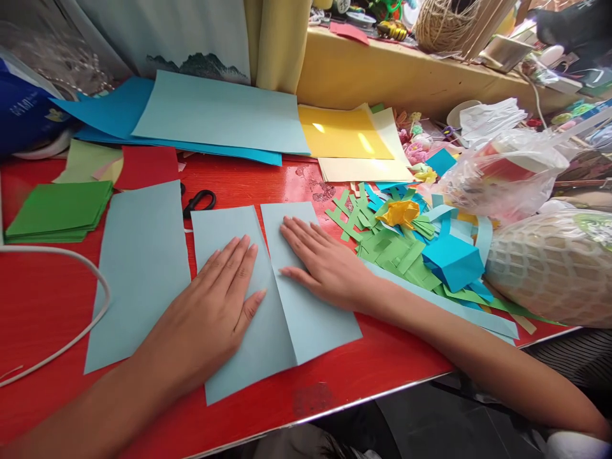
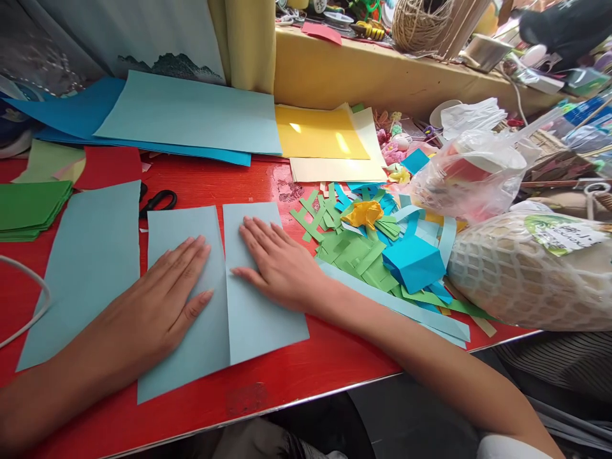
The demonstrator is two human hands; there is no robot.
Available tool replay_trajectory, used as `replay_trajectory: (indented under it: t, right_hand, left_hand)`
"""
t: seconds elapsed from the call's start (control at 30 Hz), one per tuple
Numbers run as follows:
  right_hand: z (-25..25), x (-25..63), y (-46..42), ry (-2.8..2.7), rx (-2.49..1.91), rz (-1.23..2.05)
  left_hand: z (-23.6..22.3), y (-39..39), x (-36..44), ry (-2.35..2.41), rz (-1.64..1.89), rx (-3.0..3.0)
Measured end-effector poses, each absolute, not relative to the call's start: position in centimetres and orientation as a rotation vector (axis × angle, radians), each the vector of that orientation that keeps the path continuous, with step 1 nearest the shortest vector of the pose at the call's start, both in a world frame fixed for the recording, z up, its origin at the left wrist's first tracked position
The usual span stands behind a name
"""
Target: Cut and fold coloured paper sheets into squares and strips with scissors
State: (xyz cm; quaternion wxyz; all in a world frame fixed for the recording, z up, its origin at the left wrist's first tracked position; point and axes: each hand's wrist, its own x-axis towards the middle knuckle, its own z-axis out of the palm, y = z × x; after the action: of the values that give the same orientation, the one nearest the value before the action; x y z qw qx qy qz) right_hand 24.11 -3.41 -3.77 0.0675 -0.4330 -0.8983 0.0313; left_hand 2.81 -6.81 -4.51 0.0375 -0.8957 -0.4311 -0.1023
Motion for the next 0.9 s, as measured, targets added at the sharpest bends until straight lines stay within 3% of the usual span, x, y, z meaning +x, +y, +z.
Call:
replay_trajectory:
  t: [0.1, 0.33, 0.9]
  right_hand:
    - [-3.3, 24.1, -3.2, -2.648, -1.297, -0.001]
    - [-4.1, 23.7, -5.0, -2.692, -1.244, 0.149]
    - [-4.1, 23.4, -5.4, -2.666, -1.342, 0.147]
  left_hand:
    - [-4.1, -6.5, 2.9, -1.265, -0.377, -2.746]
    - [-4.9, -7.2, 3.1, -1.205, -0.298, -2.77]
    - [-5.2, -8.4, 3.8, -1.368, -0.352, -2.687]
